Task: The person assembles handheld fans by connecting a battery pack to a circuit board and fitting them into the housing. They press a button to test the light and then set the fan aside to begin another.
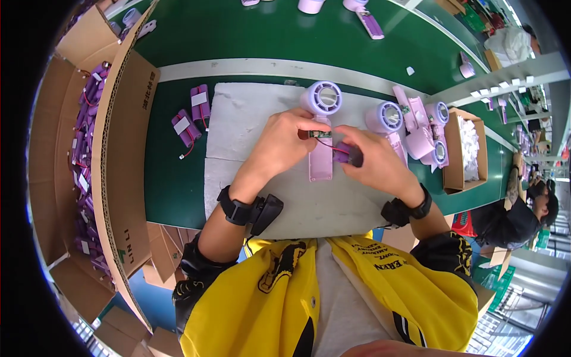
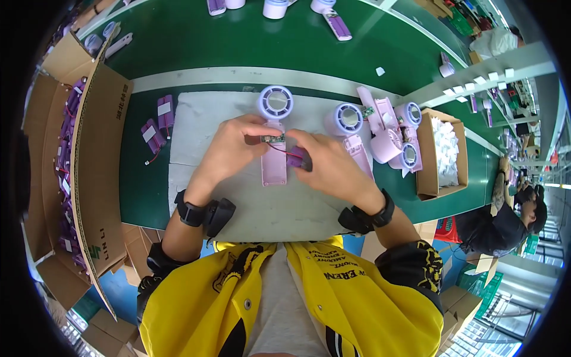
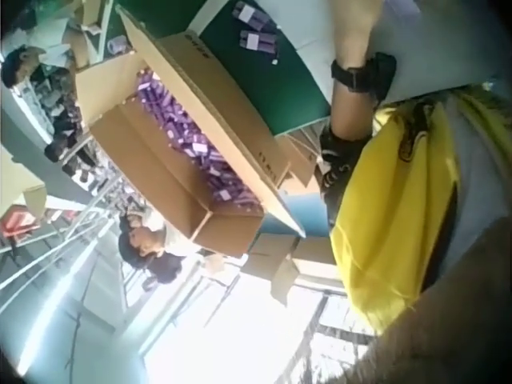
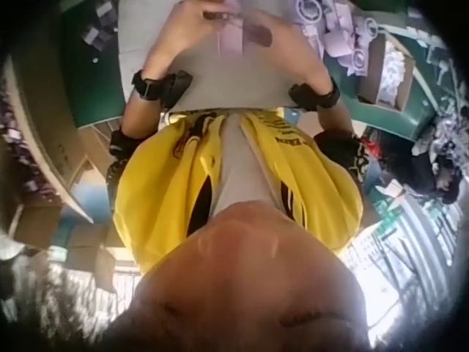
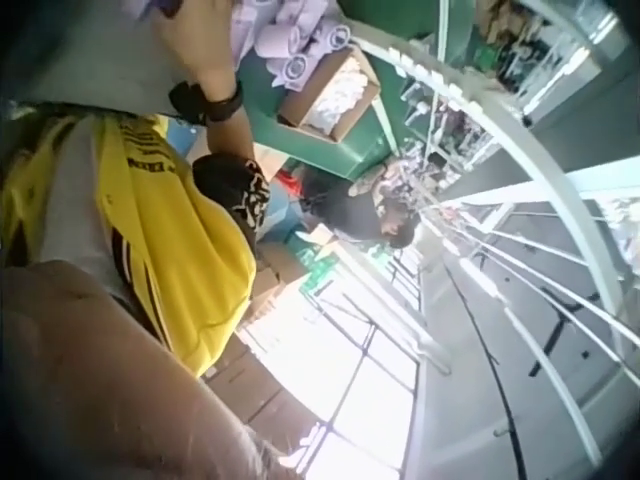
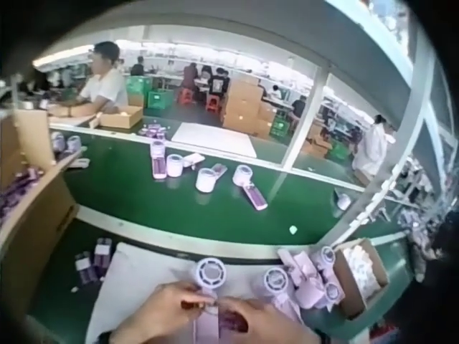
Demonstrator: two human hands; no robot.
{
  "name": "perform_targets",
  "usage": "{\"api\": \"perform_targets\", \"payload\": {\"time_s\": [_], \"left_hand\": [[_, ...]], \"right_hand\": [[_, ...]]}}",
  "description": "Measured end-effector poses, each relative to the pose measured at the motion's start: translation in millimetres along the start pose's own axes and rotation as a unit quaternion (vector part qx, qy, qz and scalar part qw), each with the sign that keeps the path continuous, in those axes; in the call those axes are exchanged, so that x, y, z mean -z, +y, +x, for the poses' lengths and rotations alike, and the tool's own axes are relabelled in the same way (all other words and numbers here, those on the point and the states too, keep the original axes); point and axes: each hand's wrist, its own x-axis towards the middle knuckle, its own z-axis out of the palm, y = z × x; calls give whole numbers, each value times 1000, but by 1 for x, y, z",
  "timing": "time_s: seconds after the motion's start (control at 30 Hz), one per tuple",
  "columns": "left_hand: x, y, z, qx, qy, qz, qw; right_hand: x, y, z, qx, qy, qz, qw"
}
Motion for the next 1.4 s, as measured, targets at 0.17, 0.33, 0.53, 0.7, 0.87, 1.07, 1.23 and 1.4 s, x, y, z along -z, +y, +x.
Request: {"api": "perform_targets", "payload": {"time_s": [0.17, 0.33, 0.53, 0.7, 0.87, 1.07, 1.23, 1.4], "left_hand": [[6, -3, -3, -23, -18, 24, 999], [8, -2, -4, -58, -20, 40, 997], [13, 5, -4, -97, -30, 79, 992], [15, 9, -2, -123, -21, 118, 985], [15, 7, -3, -137, -21, 145, 980], [18, 4, -4, -149, -32, 134, 979], [19, 3, -3, -157, -44, 135, 977], [19, 5, -4, -149, -44, 137, 978]], "right_hand": [[14, 2, -1, -170, -164, 373, 897], [15, -2, -2, -182, -179, 557, 790], [10, 2, -11, -140, -218, 591, 764], [10, 13, -9, -5, -114, 380, 918], [10, 14, -5, 24, -92, 318, 943], [-9, 2, -5, 16, -37, 225, 974], [-28, -3, -4, 58, 47, 136, 988], [-33, -3, -5, 84, 63, 80, 991]]}}
